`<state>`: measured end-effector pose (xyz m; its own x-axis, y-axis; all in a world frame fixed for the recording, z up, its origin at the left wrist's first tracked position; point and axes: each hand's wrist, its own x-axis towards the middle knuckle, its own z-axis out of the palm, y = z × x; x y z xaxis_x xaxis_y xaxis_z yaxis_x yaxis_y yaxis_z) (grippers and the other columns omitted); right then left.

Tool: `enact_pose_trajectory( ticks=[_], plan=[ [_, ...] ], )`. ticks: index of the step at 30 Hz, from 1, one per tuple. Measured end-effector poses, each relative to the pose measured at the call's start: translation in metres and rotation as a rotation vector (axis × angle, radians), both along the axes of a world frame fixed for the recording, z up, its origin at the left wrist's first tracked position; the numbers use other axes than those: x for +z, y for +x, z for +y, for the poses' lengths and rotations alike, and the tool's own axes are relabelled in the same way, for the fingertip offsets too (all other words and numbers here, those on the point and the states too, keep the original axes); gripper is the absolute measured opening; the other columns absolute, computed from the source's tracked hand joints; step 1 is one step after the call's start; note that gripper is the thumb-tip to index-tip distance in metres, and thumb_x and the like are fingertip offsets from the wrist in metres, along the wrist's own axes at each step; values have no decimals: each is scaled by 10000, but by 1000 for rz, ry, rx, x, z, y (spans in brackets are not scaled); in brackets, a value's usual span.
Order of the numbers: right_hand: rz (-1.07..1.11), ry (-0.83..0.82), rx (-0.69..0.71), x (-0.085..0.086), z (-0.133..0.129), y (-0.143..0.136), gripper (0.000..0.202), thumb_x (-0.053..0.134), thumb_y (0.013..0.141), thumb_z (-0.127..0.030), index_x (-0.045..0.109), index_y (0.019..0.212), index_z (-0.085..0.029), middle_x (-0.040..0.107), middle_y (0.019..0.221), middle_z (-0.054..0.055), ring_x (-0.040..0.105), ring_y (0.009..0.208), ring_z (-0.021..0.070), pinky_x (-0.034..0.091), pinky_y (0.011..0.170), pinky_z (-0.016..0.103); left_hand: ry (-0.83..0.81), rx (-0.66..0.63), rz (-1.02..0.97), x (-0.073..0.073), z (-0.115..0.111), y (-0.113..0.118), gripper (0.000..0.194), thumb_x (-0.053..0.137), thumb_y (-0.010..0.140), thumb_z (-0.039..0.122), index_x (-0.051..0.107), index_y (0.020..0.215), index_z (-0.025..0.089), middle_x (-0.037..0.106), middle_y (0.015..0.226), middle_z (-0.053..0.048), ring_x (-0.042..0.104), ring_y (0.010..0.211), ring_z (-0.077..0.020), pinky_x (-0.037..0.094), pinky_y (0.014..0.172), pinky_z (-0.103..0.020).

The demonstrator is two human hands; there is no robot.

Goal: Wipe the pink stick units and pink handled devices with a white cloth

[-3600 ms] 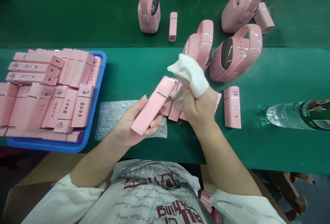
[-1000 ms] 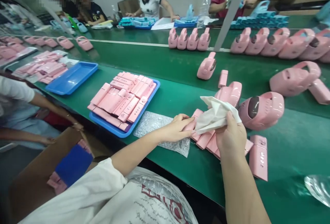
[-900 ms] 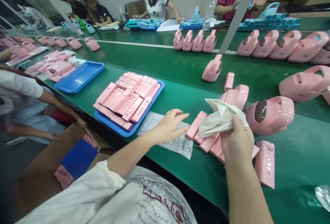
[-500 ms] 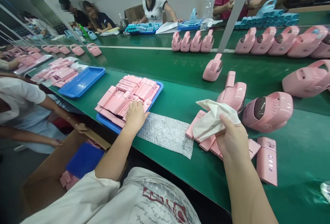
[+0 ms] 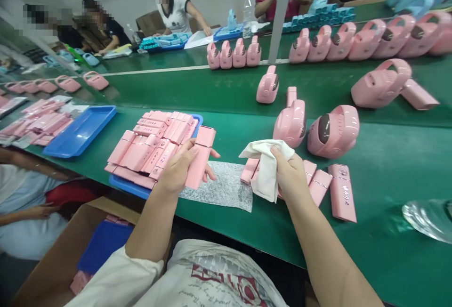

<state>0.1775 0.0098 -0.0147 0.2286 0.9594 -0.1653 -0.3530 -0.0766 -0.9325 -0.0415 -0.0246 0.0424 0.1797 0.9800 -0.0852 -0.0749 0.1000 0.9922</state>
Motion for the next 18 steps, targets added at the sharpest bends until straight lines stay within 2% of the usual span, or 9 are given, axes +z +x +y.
enact_pose_trajectory(
  ticks=[2, 4, 7, 10, 14, 16, 18],
  plan=[
    [-32, 33, -6, 1, 1, 1, 289, 760, 667, -404, 717, 808, -156, 716, 795, 22, 663, 733, 145, 538, 653, 240, -43, -113, -148, 1, 6, 20, 371, 514, 867, 512, 391, 1006, 192, 655, 810, -25, 621, 467, -137, 440, 405, -218],
    [-3, 47, -51, 1, 4, 3, 294, 758, 672, -403, 710, 828, -158, 715, 810, 19, 662, 735, 143, 538, 663, 245, -106, -173, -265, -2, 12, 35, 394, 509, 860, 553, 407, 966, 187, 625, 712, 1, 567, 410, -113, 405, 378, -204],
    [50, 100, -116, -2, 9, 8, 287, 761, 676, -378, 696, 856, -165, 706, 817, 8, 665, 752, 147, 548, 676, 253, -245, -200, -411, -12, 17, 49, 521, 374, 854, 695, 432, 934, 183, 581, 674, 8, 499, 370, -89, 348, 351, -196],
    [15, 205, -147, -6, 9, 13, 258, 713, 744, -370, 690, 921, -183, 701, 866, 5, 674, 827, 167, 560, 739, 283, -360, -180, -497, -21, 16, 57, 634, 207, 838, 767, 433, 953, 186, 570, 682, -5, 488, 375, -97, 330, 352, -209],
    [-240, 304, -170, -6, -2, 11, 238, 609, 859, -369, 683, 1043, -238, 703, 924, -3, 674, 884, 172, 559, 785, 298, -453, -171, -525, -29, 14, 62, 684, 156, 825, 783, 437, 1011, 188, 572, 712, -13, 506, 397, -112, 349, 370, -227],
    [-432, 358, -100, -5, -8, 7, 212, 559, 897, -347, 694, 1014, -234, 706, 847, 2, 682, 829, 176, 569, 753, 302, -501, -181, -525, -32, 13, 63, 720, 139, 807, 801, 435, 1052, 192, 578, 727, -15, 517, 410, -120, 364, 379, -237],
    [-639, 485, 28, -3, -13, 2, 208, 524, 913, -306, 697, 977, -208, 713, 831, 30, 691, 837, 200, 578, 766, 336, -548, -206, -528, -34, 13, 64, 795, 101, 772, 833, 436, 1101, 192, 588, 729, -22, 516, 413, -129, 368, 378, -248]
  ],
)
